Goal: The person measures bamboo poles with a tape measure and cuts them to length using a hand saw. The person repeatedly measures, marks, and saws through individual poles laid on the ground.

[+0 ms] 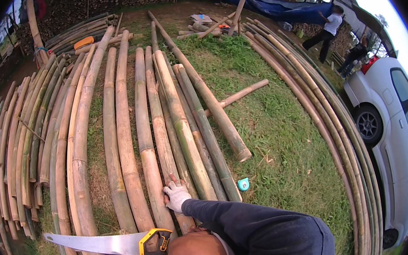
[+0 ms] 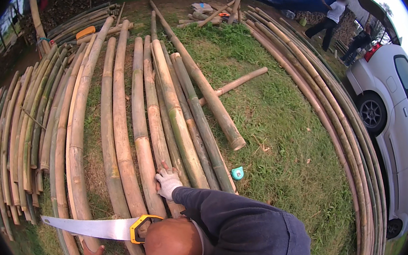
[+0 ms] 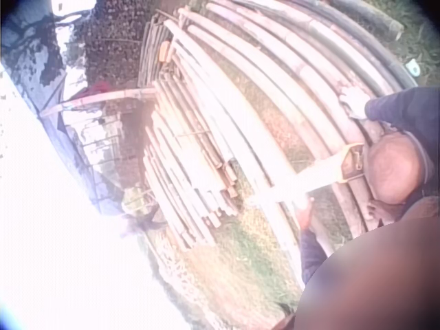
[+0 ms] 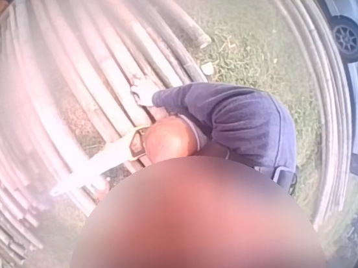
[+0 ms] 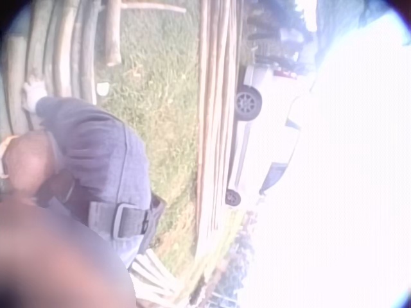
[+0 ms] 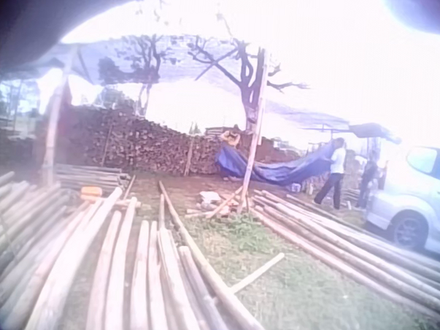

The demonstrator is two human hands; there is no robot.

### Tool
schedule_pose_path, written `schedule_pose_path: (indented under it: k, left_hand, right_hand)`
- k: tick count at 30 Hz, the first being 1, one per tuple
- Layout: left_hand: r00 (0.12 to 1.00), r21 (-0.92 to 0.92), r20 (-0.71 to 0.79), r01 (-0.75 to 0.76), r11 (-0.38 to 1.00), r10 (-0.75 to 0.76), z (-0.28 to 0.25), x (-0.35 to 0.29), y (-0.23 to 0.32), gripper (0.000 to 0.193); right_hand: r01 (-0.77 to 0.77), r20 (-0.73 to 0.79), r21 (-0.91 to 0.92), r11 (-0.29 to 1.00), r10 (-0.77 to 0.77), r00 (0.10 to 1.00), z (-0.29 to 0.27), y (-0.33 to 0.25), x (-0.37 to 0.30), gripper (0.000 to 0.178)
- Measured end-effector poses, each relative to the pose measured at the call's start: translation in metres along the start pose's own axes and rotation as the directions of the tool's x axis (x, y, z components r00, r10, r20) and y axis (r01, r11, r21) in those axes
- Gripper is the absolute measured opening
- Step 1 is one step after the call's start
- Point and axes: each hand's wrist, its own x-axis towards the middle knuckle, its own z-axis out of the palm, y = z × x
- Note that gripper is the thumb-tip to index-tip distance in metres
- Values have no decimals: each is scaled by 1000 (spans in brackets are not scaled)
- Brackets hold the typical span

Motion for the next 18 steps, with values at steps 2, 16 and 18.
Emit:
schedule_pose_path:
  k: [2, 16, 18]
  left_hand:
    - [1000, -26, 5, -6, 1000, 6, 0, 0, -2, 119]
    - [995, -153, -8, -98, 983, 98, 6, 6, 0, 120]
    - [998, -107, 19, -58, 993, 60, 4, 6, -2, 120]
  right_hand:
    - [-1, 1, -23, 1000, 1, 1000, 0, -1, -1, 43]
    - [2, 11, -10, 1000, -2, 1000, -5, 6, 8, 46]
    - [-1, 22, -16, 1000, 1, 1000, -6, 5, 7, 46]
